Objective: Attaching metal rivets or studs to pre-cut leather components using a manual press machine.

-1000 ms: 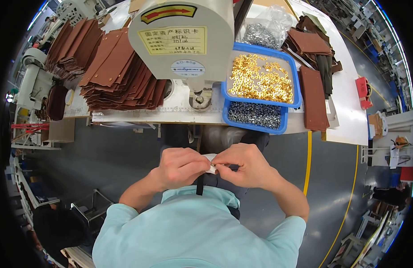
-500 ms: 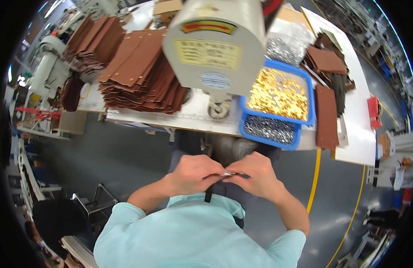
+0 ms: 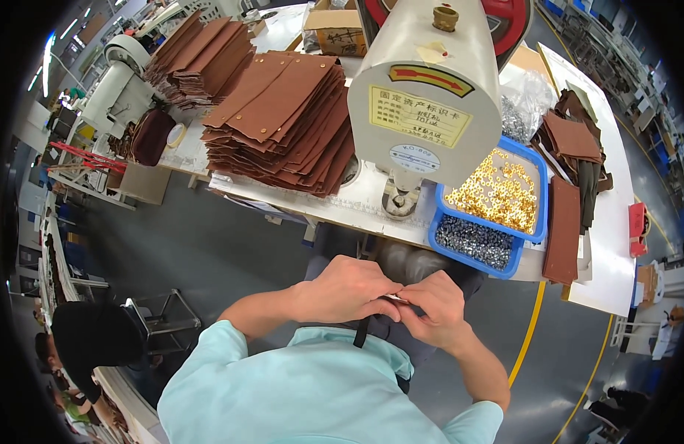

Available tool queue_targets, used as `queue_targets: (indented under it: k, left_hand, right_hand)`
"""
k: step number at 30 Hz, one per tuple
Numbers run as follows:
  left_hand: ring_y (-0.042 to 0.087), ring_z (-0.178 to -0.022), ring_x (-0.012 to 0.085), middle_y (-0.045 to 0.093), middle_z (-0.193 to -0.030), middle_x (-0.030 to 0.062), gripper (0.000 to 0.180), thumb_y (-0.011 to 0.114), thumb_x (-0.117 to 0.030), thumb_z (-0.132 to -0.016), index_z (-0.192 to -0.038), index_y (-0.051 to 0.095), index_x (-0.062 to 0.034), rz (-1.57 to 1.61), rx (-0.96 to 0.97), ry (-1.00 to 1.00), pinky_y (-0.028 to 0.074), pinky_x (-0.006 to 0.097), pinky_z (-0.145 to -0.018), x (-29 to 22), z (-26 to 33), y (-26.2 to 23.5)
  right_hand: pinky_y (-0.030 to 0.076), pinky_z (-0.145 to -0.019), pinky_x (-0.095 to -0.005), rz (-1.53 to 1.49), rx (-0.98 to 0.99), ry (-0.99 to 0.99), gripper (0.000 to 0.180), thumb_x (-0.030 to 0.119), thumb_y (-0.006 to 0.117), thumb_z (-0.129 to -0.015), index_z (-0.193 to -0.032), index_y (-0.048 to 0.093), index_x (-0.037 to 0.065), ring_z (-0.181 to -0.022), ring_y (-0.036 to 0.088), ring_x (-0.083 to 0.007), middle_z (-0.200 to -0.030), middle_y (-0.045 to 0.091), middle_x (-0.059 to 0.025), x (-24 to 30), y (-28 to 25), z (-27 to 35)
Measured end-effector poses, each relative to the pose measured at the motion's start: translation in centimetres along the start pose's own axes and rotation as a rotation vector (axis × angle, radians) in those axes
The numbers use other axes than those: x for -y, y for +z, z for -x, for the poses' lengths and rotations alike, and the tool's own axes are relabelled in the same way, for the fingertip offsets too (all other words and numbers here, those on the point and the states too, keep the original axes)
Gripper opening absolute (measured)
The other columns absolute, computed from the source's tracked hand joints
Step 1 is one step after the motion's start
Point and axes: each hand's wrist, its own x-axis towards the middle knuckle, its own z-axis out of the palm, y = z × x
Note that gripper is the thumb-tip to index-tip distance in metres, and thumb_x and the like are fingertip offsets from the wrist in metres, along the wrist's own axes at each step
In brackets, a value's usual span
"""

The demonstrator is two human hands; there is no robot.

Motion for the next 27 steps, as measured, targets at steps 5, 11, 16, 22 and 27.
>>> queue_targets:
  k: [5, 11, 16, 22, 27]
  left_hand:
    - [0.07, -0.077, 0.0293, 0.072, -0.083, 0.0096, 0.026, 0.079, -0.028, -0.087, -0.102, 0.074, -0.0076, 0.225, -0.156, -0.038, 0.055, 0.039, -0.065, -0.1, -0.1, -1.4]
    - [0.073, -0.08, 0.0242, 0.074, -0.091, 0.0119, 0.024, 0.08, -0.006, -0.085, -0.109, 0.074, -0.0033, 0.496, -0.2, -0.182, 0.057, 0.033, -0.072, 1.8, 3.1, 0.5]
    - [0.072, -0.085, 0.0138, 0.077, -0.099, 0.0095, 0.03, 0.084, -0.009, -0.083, -0.11, 0.075, -0.001, 0.372, -0.527, -0.162, 0.058, 0.031, -0.077, 4.4, 8.6, -4.9]
    - [0.069, -0.096, 0.013, 0.072, -0.112, 0.007, 0.035, 0.071, -0.013, -0.097, -0.126, 0.064, 0.004, 0.538, -0.953, -0.398, 0.058, 0.029, -0.085, 9.7, 5.0, -22.2]
    - [0.071, -0.086, 0.0125, 0.073, -0.108, 0.0075, 0.046, 0.074, -0.026, -0.096, -0.131, 0.064, 0.0025, 0.507, -0.805, -0.429, 0.058, 0.025, -0.075, 17.0, -0.7, -32.9]
  right_hand:
    - [0.05, -0.065, -0.0306, -0.163, -0.19, 0.224, 0.017, -0.002, 0.08, -0.075, -0.09, 0.072, 0.001, -0.068, 0.065, -0.0212, -0.083, 0.074, -0.0101, 0.5, -0.1, 0.2]
    - [0.053, -0.073, -0.0286, -0.456, -0.321, 0.314, 0.027, 0.007, 0.079, -0.084, -0.106, 0.07, -0.006, -0.082, 0.067, -0.0175, -0.105, 0.074, -0.0193, 0.6, -0.8, 0.9]
    - [0.056, -0.074, -0.0304, -0.288, 0.105, 0.328, 0.073, 0.039, 0.091, -0.075, -0.131, 0.065, -0.001, -0.083, 0.07, -0.0177, -0.116, 0.074, -0.0164, 0.5, -2.3, 0.5]
    - [0.054, -0.072, -0.0266, -0.211, 0.203, 0.739, 0.03, 0.015, 0.082, -0.084, -0.108, 0.076, -0.003, -0.077, 0.068, -0.0123, -0.091, 0.077, -0.0107, -2.1, -2.6, 4.6]
    - [0.057, -0.075, -0.029, -0.182, 0.262, 0.872, 0.026, 0.009, 0.077, -0.086, -0.108, 0.075, -0.004, -0.081, 0.073, -0.0171, -0.089, 0.077, -0.0142, -2.2, -3.1, 5.3]
